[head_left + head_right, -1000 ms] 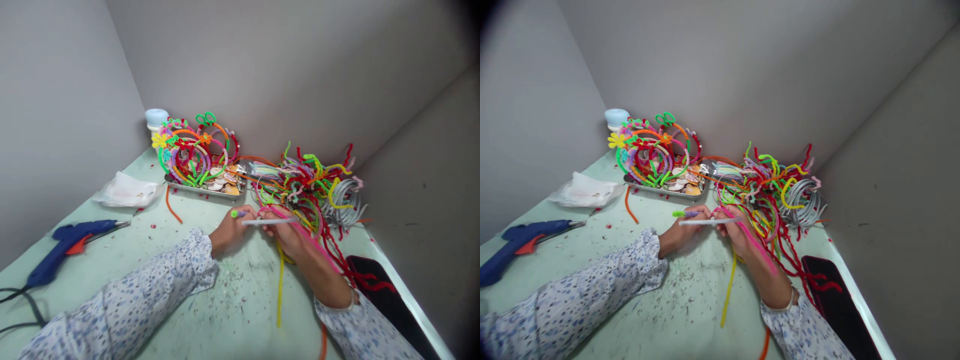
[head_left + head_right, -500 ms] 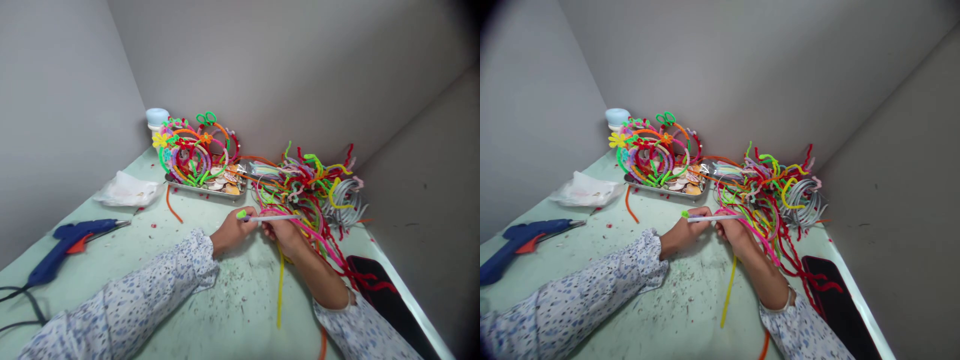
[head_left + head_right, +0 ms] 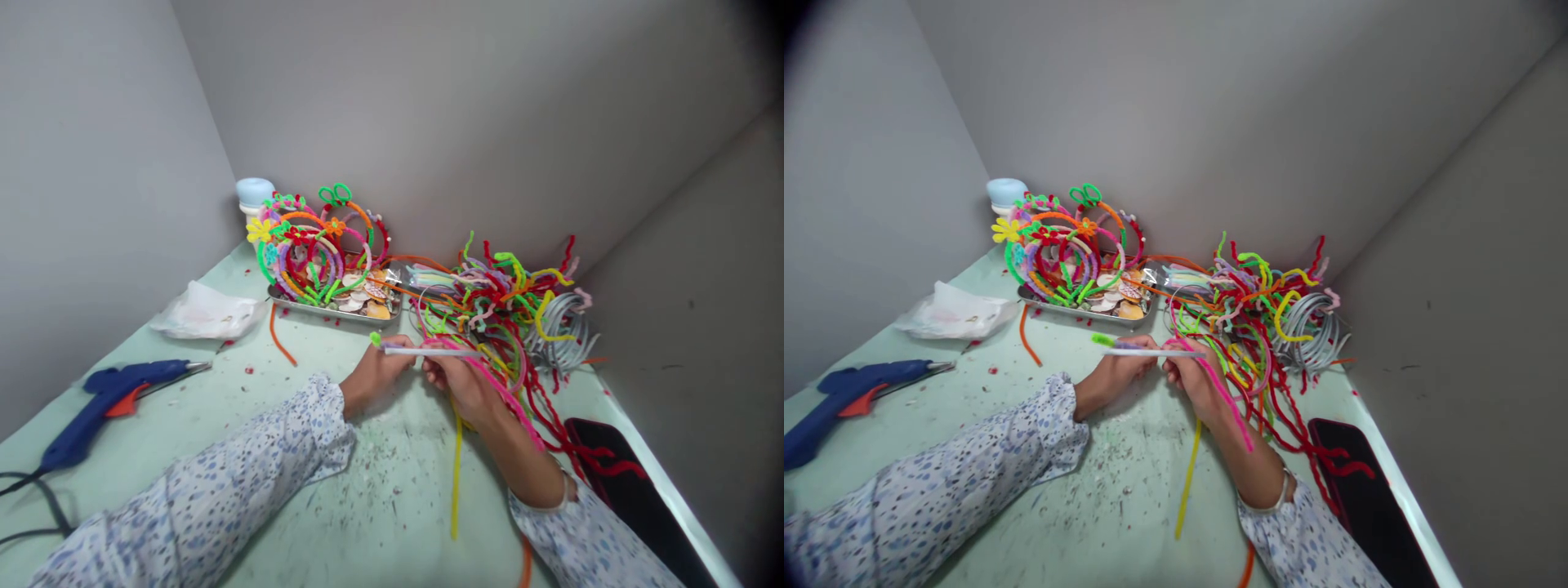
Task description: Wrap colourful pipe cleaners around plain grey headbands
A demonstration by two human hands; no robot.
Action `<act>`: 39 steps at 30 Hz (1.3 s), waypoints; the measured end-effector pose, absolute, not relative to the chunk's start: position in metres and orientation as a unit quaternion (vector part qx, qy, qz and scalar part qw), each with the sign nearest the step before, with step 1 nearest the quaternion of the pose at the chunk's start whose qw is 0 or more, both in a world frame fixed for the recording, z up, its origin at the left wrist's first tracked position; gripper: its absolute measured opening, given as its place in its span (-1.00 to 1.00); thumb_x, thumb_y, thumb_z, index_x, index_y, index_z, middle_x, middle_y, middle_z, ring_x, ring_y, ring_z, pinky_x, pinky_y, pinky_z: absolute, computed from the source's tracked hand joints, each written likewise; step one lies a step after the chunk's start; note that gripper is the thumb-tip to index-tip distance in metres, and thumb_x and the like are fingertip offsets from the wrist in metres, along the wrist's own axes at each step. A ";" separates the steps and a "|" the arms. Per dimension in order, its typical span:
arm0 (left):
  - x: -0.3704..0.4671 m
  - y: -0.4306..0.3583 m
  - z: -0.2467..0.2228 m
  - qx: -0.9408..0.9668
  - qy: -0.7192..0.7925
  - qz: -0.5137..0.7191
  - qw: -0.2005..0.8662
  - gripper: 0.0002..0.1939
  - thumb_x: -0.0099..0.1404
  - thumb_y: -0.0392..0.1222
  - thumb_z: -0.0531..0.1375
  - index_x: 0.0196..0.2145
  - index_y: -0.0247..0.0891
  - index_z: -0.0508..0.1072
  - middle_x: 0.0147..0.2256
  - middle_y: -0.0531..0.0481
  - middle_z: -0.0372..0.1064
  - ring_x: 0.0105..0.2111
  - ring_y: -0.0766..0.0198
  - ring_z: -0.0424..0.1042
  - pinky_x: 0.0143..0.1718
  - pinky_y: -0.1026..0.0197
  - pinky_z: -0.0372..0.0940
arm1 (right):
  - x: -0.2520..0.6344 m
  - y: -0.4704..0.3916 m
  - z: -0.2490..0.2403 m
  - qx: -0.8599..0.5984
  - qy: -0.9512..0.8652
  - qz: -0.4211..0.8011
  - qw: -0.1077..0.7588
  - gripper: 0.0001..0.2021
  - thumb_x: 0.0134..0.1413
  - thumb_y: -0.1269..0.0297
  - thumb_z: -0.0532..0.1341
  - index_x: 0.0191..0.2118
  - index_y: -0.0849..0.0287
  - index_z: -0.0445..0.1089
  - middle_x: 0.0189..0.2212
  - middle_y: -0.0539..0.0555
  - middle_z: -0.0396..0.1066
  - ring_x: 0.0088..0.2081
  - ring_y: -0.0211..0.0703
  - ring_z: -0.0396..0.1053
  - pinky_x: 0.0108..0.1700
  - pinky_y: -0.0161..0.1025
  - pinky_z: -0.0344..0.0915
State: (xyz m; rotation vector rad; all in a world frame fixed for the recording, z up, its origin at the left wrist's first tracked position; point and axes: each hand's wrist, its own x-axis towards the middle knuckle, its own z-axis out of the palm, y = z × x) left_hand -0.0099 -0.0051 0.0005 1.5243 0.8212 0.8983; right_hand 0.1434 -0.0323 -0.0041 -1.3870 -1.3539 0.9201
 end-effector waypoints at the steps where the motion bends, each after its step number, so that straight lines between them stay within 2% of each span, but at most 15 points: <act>1: -0.010 -0.004 0.001 0.639 0.357 0.385 0.562 -0.81 0.17 -0.19 0.10 -0.56 -0.27 0.28 -0.62 0.10 0.11 -0.57 0.37 0.08 -0.50 0.23 -0.02 | 0.142 -0.034 -0.001 -0.567 -0.551 0.384 0.478 -0.69 0.05 0.03 0.12 -0.55 0.12 0.35 -0.62 0.04 0.37 -0.61 -0.22 0.27 -0.61 -0.29 0.16; 7: -0.011 -0.001 0.001 0.593 0.366 0.408 0.590 -0.78 0.17 -0.19 0.05 -0.61 -0.25 0.19 -0.63 0.12 0.04 -0.58 0.39 0.02 -0.53 0.24 -0.07 | 0.139 -0.041 0.012 -0.556 -0.523 0.379 0.523 -0.75 0.06 0.03 0.19 -0.38 0.12 0.41 -0.58 -0.02 0.33 -0.52 -0.20 0.25 -0.44 -0.24 0.22; 11: -0.011 0.000 0.001 0.589 0.357 0.401 0.604 -0.77 0.15 -0.21 0.05 -0.62 -0.26 0.17 -0.63 0.12 0.02 -0.59 0.39 0.00 -0.53 0.23 -0.09 | 0.137 -0.042 0.013 -0.542 -0.525 0.399 0.522 -0.74 0.02 0.08 0.23 -0.27 0.16 0.47 -0.53 -0.02 0.37 -0.49 -0.21 0.27 -0.40 -0.24 0.21; 16: -0.010 0.001 0.002 0.571 0.360 0.392 0.624 -0.77 0.15 -0.19 0.07 -0.62 -0.26 0.19 -0.63 0.12 0.02 -0.58 0.39 -0.02 -0.53 0.22 -0.12 | 0.136 -0.040 0.012 -0.524 -0.522 0.422 0.524 -0.73 -0.04 0.13 0.27 -0.23 0.17 0.48 -0.40 0.03 0.46 -0.43 -0.20 0.33 -0.37 -0.24 0.25; 23: -0.012 0.000 0.005 0.571 0.347 0.390 0.634 -0.78 0.15 -0.15 0.10 -0.59 -0.27 0.22 -0.63 0.14 -0.02 -0.59 0.40 -0.07 -0.53 0.22 -0.15 | 0.138 -0.038 0.003 -0.532 -0.548 0.394 0.512 -0.73 0.00 0.15 0.25 -0.17 0.10 0.47 -0.24 0.06 0.49 -0.32 -0.14 0.40 -0.34 -0.22 0.31; 31: -0.014 0.000 0.006 0.573 0.336 0.383 0.642 -0.75 0.17 -0.07 0.13 -0.55 -0.26 0.22 -0.62 0.14 -0.03 -0.59 0.40 -0.08 -0.53 0.23 -0.17 | 0.135 -0.039 0.008 -0.551 -0.552 0.369 0.505 -0.73 -0.01 0.14 0.25 -0.18 0.11 0.48 -0.27 0.08 0.51 -0.40 -0.15 0.39 -0.42 -0.22 0.31; 39: -0.014 -0.001 0.007 0.566 0.333 0.383 0.650 -0.74 0.18 -0.07 0.14 -0.55 -0.27 0.24 -0.63 0.15 -0.02 -0.60 0.42 -0.08 -0.53 0.23 -0.17 | 0.139 -0.036 0.003 -0.542 -0.575 0.368 0.491 -0.71 0.04 0.12 0.24 -0.13 0.10 0.50 -0.34 0.05 0.52 -0.40 -0.15 0.40 -0.38 -0.23 0.30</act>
